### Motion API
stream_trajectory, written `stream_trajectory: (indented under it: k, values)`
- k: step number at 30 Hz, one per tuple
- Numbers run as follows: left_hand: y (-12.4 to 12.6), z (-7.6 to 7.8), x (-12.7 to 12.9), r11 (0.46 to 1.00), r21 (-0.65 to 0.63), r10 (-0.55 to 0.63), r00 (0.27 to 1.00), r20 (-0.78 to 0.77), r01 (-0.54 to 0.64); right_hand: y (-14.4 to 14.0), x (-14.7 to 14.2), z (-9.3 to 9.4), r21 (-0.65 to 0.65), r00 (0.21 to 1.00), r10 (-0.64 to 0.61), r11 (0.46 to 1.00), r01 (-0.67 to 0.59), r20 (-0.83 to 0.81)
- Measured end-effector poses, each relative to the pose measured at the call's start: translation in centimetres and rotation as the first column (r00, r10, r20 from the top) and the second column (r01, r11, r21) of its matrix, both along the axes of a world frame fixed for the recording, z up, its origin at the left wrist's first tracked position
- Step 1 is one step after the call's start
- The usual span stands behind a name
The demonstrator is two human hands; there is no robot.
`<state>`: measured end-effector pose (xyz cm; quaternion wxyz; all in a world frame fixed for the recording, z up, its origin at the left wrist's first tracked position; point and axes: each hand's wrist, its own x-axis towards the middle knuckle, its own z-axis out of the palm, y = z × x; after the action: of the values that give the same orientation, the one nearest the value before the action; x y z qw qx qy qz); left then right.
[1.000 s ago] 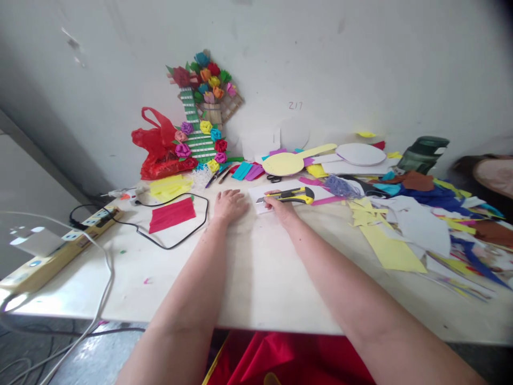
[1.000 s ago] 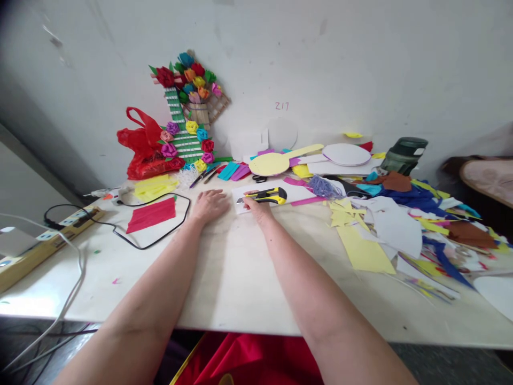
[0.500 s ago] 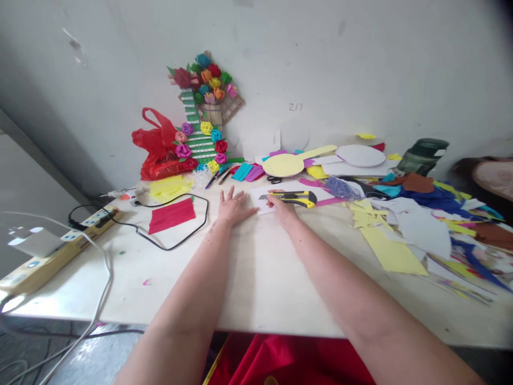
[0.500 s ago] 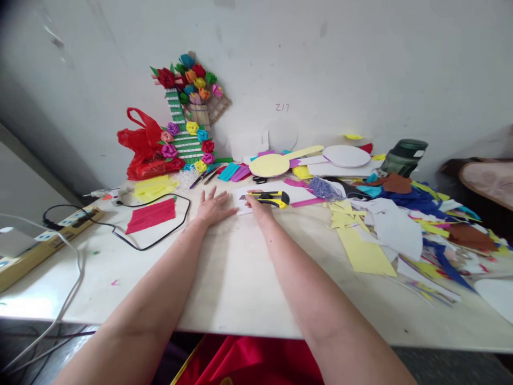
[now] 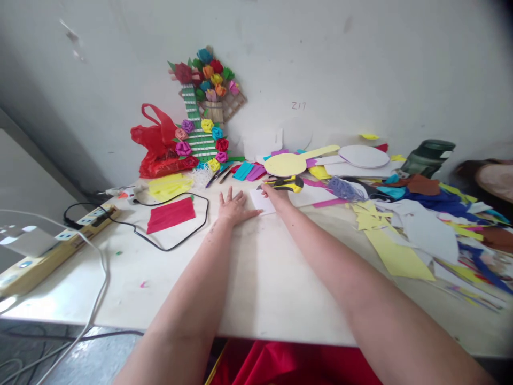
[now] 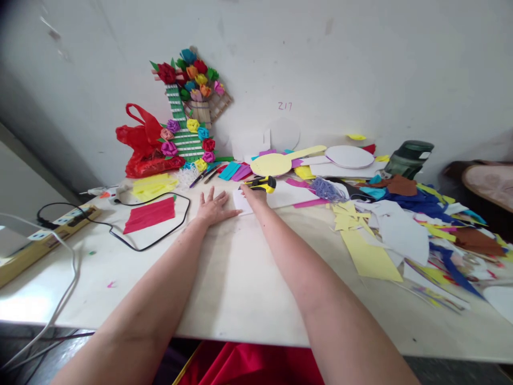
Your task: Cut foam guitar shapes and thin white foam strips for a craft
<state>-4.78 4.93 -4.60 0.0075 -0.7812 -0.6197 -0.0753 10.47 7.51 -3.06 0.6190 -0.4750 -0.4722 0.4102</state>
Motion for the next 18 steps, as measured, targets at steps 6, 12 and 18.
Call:
stream_trajectory:
  k: [6, 12, 18]
  values:
    - [0.2, -0.1, 0.0, 1.000, -0.029, 0.008, 1.000, 0.012, -0.008, 2.4, -1.1, -1.3, -0.052, 0.998, -0.027, 0.998, 0.030, 0.052]
    - [0.2, 0.2, 0.0, 0.995, -0.098, 0.036, 0.999, -0.014, -0.037, 3.9, -1.2, -2.1, -0.078, 0.987, -0.041, 0.996, 0.054, 0.154]
    - [0.2, 0.5, 0.1, 0.988, -0.146, 0.037, 0.999, -0.033, -0.041, 4.9, -1.0, -2.8, -0.122, 0.963, -0.007, 0.992, 0.041, 0.271]
